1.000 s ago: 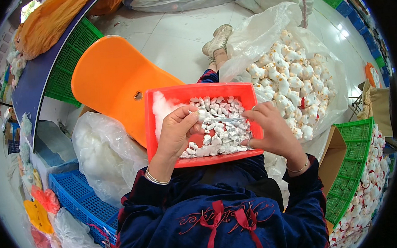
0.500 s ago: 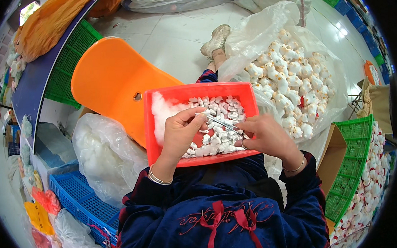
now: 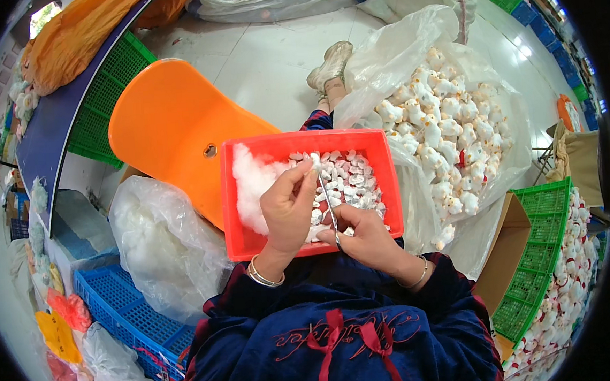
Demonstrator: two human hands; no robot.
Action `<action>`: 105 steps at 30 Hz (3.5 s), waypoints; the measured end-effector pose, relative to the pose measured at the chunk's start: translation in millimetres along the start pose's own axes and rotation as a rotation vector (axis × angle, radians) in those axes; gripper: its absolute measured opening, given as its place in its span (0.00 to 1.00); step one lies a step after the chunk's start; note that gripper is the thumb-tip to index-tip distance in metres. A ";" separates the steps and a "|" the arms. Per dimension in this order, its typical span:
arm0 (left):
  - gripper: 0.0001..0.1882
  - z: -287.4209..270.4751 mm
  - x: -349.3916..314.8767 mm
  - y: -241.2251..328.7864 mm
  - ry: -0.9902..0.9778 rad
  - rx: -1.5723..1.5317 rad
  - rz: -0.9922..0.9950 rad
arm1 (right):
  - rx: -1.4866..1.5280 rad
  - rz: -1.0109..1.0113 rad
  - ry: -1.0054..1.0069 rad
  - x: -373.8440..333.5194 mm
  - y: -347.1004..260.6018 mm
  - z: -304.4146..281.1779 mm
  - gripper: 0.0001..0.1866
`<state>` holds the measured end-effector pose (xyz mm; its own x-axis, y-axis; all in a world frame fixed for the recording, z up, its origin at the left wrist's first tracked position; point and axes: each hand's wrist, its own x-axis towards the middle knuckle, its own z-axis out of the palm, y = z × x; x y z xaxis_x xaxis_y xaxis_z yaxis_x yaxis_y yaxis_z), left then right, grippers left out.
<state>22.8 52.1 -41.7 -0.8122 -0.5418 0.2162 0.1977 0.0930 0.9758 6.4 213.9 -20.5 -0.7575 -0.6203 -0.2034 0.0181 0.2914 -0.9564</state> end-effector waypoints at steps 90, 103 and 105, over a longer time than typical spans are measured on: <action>0.14 -31.9 17.3 -7.2 -0.413 -0.187 -0.478 | -0.933 -0.226 -0.044 5.9 -25.5 -77.1 0.19; 0.10 -28.5 9.1 -8.7 -0.317 -0.213 -0.426 | -0.697 -0.260 -0.036 5.2 -4.9 -69.5 0.20; 0.10 -30.8 9.8 -15.2 -0.271 -0.256 -0.455 | -0.647 -0.218 -0.040 6.6 -8.0 -75.6 0.19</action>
<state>28.7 19.6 -55.3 -0.9511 -0.2444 -0.1890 -0.1043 -0.3218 0.9410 -48.1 262.5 1.7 -0.6745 -0.7372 -0.0399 -0.5353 0.5256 -0.6612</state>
